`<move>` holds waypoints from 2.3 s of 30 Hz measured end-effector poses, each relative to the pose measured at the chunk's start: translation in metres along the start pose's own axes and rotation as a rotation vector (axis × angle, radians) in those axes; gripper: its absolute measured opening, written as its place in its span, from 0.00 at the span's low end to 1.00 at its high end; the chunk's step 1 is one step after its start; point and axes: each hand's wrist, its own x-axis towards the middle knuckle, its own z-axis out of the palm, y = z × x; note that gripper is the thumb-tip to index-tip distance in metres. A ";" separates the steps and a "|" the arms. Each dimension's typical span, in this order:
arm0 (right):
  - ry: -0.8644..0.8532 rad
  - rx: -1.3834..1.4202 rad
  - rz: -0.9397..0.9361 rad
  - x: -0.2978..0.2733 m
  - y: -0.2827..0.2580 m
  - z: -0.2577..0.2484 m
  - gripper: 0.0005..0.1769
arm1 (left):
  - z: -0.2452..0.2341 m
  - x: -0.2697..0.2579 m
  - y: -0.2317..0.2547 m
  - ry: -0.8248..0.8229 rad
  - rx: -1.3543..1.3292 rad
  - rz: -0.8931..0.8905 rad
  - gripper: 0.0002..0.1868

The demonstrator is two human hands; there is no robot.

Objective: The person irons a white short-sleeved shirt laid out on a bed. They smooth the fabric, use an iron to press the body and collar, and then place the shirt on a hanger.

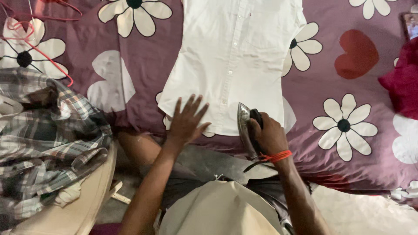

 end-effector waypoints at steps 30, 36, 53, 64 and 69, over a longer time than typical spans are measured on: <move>-0.118 -0.387 -0.418 0.019 0.006 -0.006 0.22 | -0.009 -0.031 -0.081 0.247 0.067 -0.354 0.30; -0.056 -0.312 -0.537 0.036 -0.039 0.028 0.23 | -0.007 -0.031 -0.083 0.263 0.099 -0.350 0.31; -0.108 -0.350 -0.571 0.021 -0.033 0.018 0.23 | -0.038 -0.034 -0.110 0.284 0.029 -0.316 0.29; -0.134 -0.259 -0.566 0.033 -0.142 0.086 0.25 | -0.032 -0.036 -0.115 0.261 0.042 -0.325 0.33; -0.129 -0.240 -0.563 0.030 -0.147 0.089 0.25 | -0.034 -0.039 -0.110 0.267 0.013 -0.332 0.30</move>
